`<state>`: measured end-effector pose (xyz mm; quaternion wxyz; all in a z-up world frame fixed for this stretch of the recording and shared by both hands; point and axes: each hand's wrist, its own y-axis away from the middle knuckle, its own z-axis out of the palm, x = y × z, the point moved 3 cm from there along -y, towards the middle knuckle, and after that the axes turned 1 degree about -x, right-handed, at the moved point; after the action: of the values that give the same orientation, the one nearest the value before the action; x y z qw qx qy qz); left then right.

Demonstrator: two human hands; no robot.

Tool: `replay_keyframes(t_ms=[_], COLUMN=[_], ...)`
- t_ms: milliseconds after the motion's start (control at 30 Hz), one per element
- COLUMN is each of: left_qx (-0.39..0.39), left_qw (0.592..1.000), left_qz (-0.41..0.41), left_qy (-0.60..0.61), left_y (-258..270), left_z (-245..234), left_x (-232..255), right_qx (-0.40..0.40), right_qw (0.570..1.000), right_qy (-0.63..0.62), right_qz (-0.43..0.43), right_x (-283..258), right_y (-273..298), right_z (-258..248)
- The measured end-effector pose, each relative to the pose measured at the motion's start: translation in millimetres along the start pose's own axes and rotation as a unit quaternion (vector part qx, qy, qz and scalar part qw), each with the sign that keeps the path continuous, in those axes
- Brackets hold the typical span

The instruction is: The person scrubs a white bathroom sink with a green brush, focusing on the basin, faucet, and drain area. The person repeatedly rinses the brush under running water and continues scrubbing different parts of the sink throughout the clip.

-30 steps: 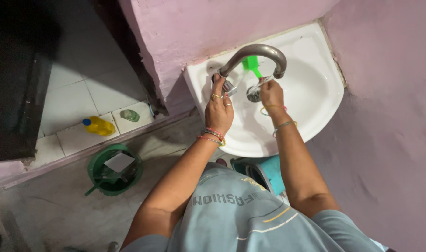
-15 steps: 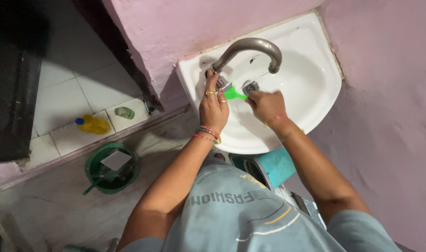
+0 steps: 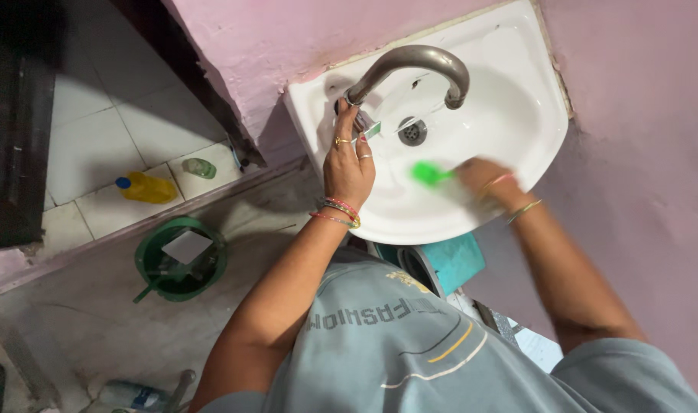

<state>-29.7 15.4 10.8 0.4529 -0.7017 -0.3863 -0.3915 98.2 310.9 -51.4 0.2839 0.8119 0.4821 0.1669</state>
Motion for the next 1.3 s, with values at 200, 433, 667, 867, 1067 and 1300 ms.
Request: replay_keyframes(t_ms=[200, 433, 667, 867, 1067, 1300], left_qx=[-0.003, 0.001, -0.009, -0.014, -0.027, -0.012], left_qw=[1.0, 1.0, 0.999, 0.999, 0.999, 0.998], left_qz=[0.001, 0.026, 0.028, 0.04, 0.04, 0.064], left_qy=[-0.006, -0.007, -0.016, 0.003, 0.014, -0.01], left_y=[0.9, 0.8, 0.1, -0.8, 1.6, 2.8], left_z=[-0.4, -1.9, -1.7, -1.1, -0.8, -1.5], left_x=[1.2, 1.5, 4.5, 6.7, 3.6, 3.3], right_qx=[0.009, 0.062, 0.229, 0.15, 0.206, 0.251], right_qw=[0.991, 0.991, 0.942, 0.947, 0.915, 0.89], right_qy=[0.13, 0.076, -0.062, -0.16, -0.207, -0.373], right_qz=[0.001, 0.086, 0.239, 0.234, 0.279, 0.082], right_x=[-31.5, 6.0, 71.5, 72.6, 72.1, 38.5], right_y=[54.0, 120.8, 129.1, 155.2, 158.9, 146.0], right_z=[-46.9, -63.4, -68.2, -26.7, -1.1, 49.5])
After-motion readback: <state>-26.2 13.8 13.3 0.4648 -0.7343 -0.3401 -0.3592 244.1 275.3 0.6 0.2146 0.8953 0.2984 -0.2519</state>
